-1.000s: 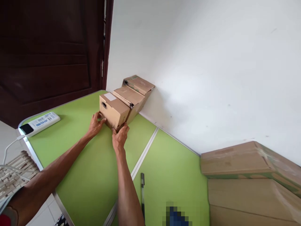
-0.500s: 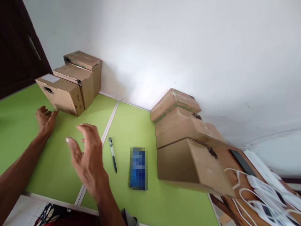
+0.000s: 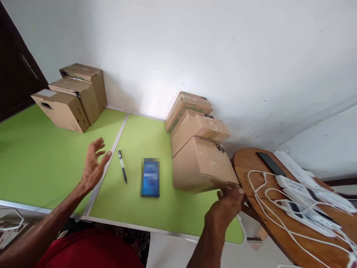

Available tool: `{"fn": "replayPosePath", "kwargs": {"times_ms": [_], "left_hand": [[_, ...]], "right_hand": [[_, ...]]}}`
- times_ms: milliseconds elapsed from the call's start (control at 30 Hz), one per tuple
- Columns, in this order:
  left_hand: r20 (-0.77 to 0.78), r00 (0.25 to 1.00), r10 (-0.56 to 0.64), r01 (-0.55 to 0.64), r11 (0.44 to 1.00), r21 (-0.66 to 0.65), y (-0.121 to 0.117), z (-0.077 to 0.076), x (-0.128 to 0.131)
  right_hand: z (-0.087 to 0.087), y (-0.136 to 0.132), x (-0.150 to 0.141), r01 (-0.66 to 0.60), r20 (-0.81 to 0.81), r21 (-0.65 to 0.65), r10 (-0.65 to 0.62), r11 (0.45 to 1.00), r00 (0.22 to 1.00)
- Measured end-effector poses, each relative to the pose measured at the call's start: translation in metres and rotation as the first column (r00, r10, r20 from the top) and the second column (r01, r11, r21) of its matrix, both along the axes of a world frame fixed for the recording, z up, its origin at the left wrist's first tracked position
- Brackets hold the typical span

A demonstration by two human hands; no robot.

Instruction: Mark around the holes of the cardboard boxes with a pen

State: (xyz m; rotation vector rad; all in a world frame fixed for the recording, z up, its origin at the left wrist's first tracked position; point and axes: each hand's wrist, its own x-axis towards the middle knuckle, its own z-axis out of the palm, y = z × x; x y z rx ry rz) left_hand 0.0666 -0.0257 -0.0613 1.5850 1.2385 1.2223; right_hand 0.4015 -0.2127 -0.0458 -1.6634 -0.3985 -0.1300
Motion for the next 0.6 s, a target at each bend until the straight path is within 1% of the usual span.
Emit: {"fn": "replayPosePath", "kwargs": {"times_ms": [67, 133, 167, 233, 300, 333, 367, 467, 533, 600], "left_hand": [[0.010, 0.988, -0.155, 0.154, 0.988, 0.027, -0.019, 0.009, 0.029], [0.008, 0.951, -0.308, 0.308, 0.951, 0.033, -0.035, 0.018, 0.057], [0.008, 0.921, -0.389, 0.389, 0.921, 0.026, -0.041, 0.022, 0.070], [0.023, 0.835, -0.550, 0.550, 0.835, -0.010, -0.050, 0.027, 0.093], [0.045, 0.754, -0.656, 0.657, 0.751, -0.057, -0.054, 0.029, 0.115], [0.053, 0.730, -0.682, 0.684, 0.725, -0.081, -0.054, 0.030, 0.125], [0.055, 0.717, -0.694, 0.696, 0.711, -0.101, -0.054, 0.030, 0.135], [0.063, 0.672, -0.738, 0.739, 0.661, -0.128, -0.056, 0.032, 0.160], [0.060, 0.631, -0.774, 0.774, 0.622, -0.114, -0.062, 0.034, 0.168], [0.045, 0.593, -0.804, 0.804, 0.589, -0.077, -0.072, 0.036, 0.166]], "right_hand": [[-0.011, -0.004, -0.012, 0.015, -0.048, 0.004, -0.014, 1.000, 0.999], [-0.016, -0.011, -0.026, 0.002, -0.073, 0.009, -0.002, 1.000, 0.997], [-0.017, -0.016, -0.031, -0.002, -0.083, 0.015, 0.004, 1.000, 0.997], [-0.019, -0.024, -0.034, -0.011, -0.102, 0.031, 0.014, 0.999, 0.995], [-0.023, -0.026, -0.032, -0.023, -0.119, 0.039, 0.028, 0.999, 0.993], [-0.026, -0.025, -0.030, -0.040, -0.125, 0.037, 0.044, 0.999, 0.991], [-0.029, -0.022, -0.030, -0.074, -0.128, 0.032, 0.078, 0.997, 0.989], [-0.042, -0.011, -0.038, -0.213, -0.096, 0.013, 0.214, 0.977, 0.972], [-0.049, -0.008, -0.048, -0.251, -0.052, 0.003, 0.251, 0.968, 0.967], [-0.053, -0.012, -0.055, -0.226, -0.009, -0.002, 0.226, 0.974, 0.974]]}}
